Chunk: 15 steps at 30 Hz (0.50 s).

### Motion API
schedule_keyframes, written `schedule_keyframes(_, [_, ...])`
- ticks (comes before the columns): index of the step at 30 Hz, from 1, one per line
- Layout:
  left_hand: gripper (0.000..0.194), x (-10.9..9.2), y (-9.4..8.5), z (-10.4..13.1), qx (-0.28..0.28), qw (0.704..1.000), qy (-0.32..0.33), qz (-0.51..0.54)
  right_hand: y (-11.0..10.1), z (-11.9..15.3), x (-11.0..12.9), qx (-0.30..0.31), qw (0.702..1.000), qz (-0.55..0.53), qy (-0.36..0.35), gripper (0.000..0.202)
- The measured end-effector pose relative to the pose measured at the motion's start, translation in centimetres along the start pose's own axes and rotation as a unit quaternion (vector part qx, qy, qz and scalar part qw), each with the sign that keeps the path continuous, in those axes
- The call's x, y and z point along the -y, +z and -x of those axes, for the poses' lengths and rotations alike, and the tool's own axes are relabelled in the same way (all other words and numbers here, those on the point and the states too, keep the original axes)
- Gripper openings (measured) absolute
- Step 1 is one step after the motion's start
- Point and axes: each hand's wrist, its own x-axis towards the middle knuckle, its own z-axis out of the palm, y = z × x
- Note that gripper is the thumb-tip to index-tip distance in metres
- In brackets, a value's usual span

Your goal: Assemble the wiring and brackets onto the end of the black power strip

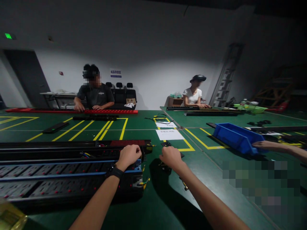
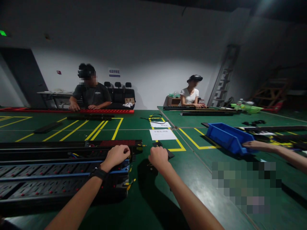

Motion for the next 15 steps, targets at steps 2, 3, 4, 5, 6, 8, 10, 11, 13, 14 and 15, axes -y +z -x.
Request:
schedule_keyframes(2, [0.026, 0.1, 0.1, 0.0, -0.002, 1.0, 0.004, -0.005, -0.6, 0.4, 0.9, -0.016, 0.999, -0.007, -0.031, 0.026])
schedule_keyframes(3, [0.026, 0.1, 0.1, 0.0, -0.003, 1.0, 0.005, -0.008, -0.7, 0.5, 1.5, -0.026, 0.997, -0.024, -0.063, 0.029])
schedule_keyframes(4, [0.027, 0.2, 0.1, 0.0, -0.002, 1.0, 0.007, -0.01, -0.8, 0.5, 2.1, -0.038, 0.991, -0.055, -0.113, 0.031])
schedule_keyframes(5, [0.027, 0.2, 0.1, 0.0, -0.001, 1.0, 0.008, -0.012, -0.7, 0.5, 2.7, -0.046, 0.981, -0.089, -0.165, 0.032])
schedule_keyframes(6, [0.028, 0.2, 0.1, 0.0, 0.0, 1.0, 0.01, -0.014, -0.6, 0.5, 3.2, -0.049, 0.969, -0.119, -0.211, 0.034])
schedule_keyframes(8, [0.028, 0.1, 0.0, 0.0, 0.003, 1.0, 0.011, -0.012, -0.1, 0.3, 3.9, -0.052, 0.953, -0.154, -0.255, 0.033])
schedule_keyframes(10, [0.028, 0.1, 0.0, -0.1, 0.006, 1.0, 0.007, -0.006, 0.4, 0.1, 4.1, -0.059, 0.955, -0.161, -0.244, 0.029])
schedule_keyframes(11, [0.027, 0.1, 0.0, -0.2, 0.006, 1.0, 0.003, -0.003, 0.6, -0.1, 4.0, -0.064, 0.956, -0.164, -0.233, 0.027])
schedule_keyframes(13, [0.026, 0.1, -0.1, -0.3, 0.006, 1.0, -0.005, 0.0, 1.2, -0.4, 3.5, -0.075, 0.959, -0.177, -0.21, 0.026])
schedule_keyframes(14, [0.025, 0.1, -0.1, -0.3, 0.004, 1.0, -0.008, 0.0, 1.4, -0.6, 3.1, -0.082, 0.959, -0.189, -0.197, 0.027])
schedule_keyframes(15, [0.025, 0.1, -0.1, -0.3, 0.003, 1.0, -0.011, 0.002, 1.7, -0.7, 2.5, -0.091, 0.957, -0.207, -0.181, 0.029])
